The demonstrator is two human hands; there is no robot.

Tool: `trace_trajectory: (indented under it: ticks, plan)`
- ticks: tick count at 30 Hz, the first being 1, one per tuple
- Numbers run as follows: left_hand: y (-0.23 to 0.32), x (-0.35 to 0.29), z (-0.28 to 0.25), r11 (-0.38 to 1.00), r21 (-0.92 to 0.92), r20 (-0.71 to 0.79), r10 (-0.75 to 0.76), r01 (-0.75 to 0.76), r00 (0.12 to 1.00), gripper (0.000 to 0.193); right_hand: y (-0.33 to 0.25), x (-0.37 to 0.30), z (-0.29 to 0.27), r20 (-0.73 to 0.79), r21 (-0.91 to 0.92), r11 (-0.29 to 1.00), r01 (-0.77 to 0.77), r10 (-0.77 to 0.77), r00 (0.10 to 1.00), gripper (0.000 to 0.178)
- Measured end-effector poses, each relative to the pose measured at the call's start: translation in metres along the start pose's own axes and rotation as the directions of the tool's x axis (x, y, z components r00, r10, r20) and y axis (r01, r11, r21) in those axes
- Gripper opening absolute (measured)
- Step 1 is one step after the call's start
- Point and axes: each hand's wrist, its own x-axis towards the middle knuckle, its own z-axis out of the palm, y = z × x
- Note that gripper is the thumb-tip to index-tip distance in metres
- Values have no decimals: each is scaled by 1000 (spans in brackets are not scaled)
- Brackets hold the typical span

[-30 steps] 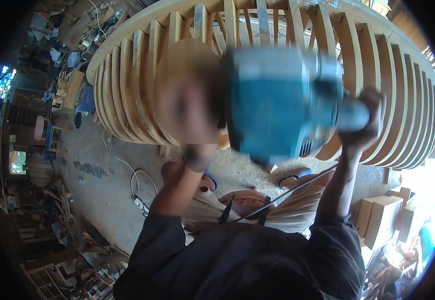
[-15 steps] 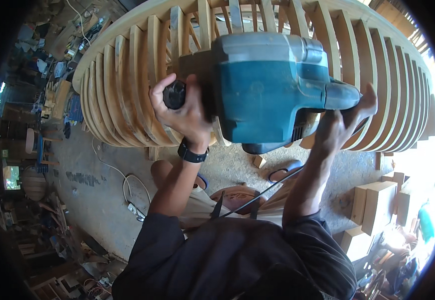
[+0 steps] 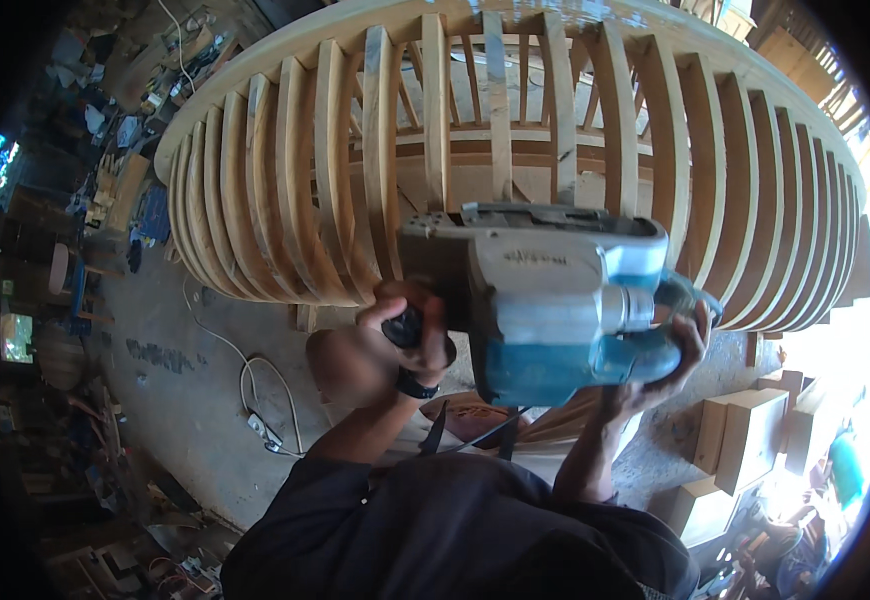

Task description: The person uses a belt sander to smooth the inner and outer slats of a curved wooden structure, moving the sander along each rib while holding it by hand.

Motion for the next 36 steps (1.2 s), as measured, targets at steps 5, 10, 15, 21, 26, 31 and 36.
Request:
trace_trajectory:
  ticks: [5,10,15,21,26,31,36]
  plan:
    - [2,-18,-19,997,-68,93,27,-21,995,46,-2,-24,-15,94,-96,995,23,-14,995,54]
    - [-3,-27,-30,994,-77,164,83,-71,983,48,11,-37,-8,-18,-47,998,-50,49,999,33]
    - [-1,-13,-30,996,-48,154,77,-70,985,48,20,-28,-4,13,-110,994,29,-27,1000,34]
    - [2,37,-11,990,109,72,84,-91,994,41,11,32,16,107,-22,972,233,-230,967,31]
    - [-2,105,1,899,437,-122,28,29,992,28,-9,102,78,210,-164,950,266,-230,950,27]
    - [-54,202,51,987,155,-180,-23,52,983,21,-9,185,148,268,-306,896,321,-242,932,25]
    - [-94,276,97,944,321,-137,123,-73,983,14,-3,246,192,206,-93,934,344,-320,925,28]
